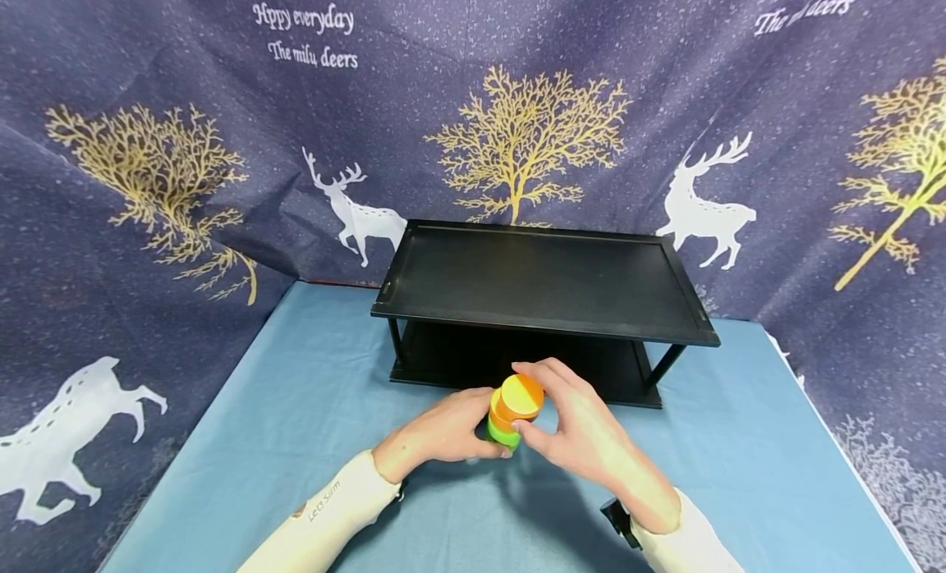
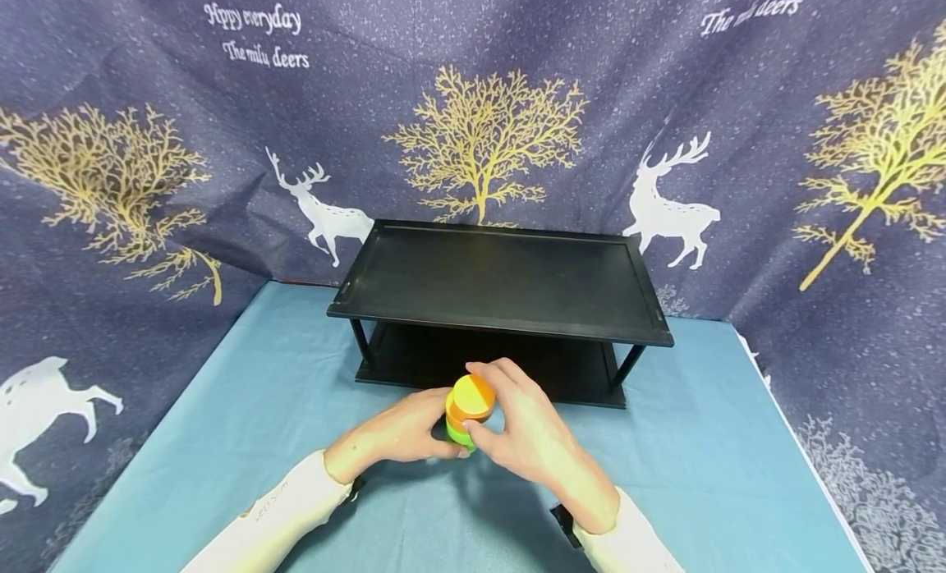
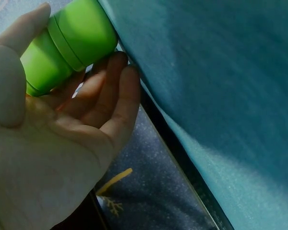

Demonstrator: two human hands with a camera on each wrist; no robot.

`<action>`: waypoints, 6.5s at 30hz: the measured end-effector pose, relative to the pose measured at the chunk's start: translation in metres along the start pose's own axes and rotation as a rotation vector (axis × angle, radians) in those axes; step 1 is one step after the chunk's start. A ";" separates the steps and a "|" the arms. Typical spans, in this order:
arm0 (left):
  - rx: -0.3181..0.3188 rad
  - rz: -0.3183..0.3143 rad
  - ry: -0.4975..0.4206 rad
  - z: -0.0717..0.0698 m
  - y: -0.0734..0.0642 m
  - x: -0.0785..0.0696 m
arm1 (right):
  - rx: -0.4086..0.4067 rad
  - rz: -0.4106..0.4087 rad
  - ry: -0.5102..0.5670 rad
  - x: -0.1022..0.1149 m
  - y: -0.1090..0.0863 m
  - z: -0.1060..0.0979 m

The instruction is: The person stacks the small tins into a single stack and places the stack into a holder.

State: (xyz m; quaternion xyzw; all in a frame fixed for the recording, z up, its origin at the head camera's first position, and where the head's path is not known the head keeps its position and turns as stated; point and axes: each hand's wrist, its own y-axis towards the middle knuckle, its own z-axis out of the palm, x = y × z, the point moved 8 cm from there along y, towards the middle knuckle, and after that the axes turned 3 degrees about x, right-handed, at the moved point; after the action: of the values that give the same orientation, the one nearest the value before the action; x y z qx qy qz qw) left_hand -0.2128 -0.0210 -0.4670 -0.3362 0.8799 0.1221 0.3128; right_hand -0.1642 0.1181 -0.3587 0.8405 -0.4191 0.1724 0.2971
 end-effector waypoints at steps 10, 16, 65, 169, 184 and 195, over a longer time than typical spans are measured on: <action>0.003 -0.001 -0.006 0.001 0.000 0.001 | 0.003 0.015 0.012 -0.001 0.001 0.001; 0.003 0.003 0.001 0.001 0.001 0.001 | -0.004 0.006 0.016 -0.001 0.001 0.002; 0.012 0.009 0.001 -0.001 -0.001 0.001 | 0.000 -0.007 0.042 -0.015 0.001 0.010; 0.004 0.017 -0.091 -0.005 0.001 0.008 | 0.240 0.135 0.165 -0.062 -0.002 0.071; -0.003 0.009 -0.098 -0.005 0.002 0.007 | 0.227 0.129 0.145 -0.059 -0.003 0.070; -0.007 0.009 -0.092 -0.007 0.001 0.006 | 0.240 0.139 0.117 -0.059 -0.004 0.072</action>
State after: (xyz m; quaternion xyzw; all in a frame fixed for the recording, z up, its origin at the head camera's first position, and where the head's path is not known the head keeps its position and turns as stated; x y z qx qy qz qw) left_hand -0.2203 -0.0259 -0.4651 -0.3275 0.8657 0.1419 0.3510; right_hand -0.1932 0.1096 -0.4468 0.8275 -0.4345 0.2901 0.2057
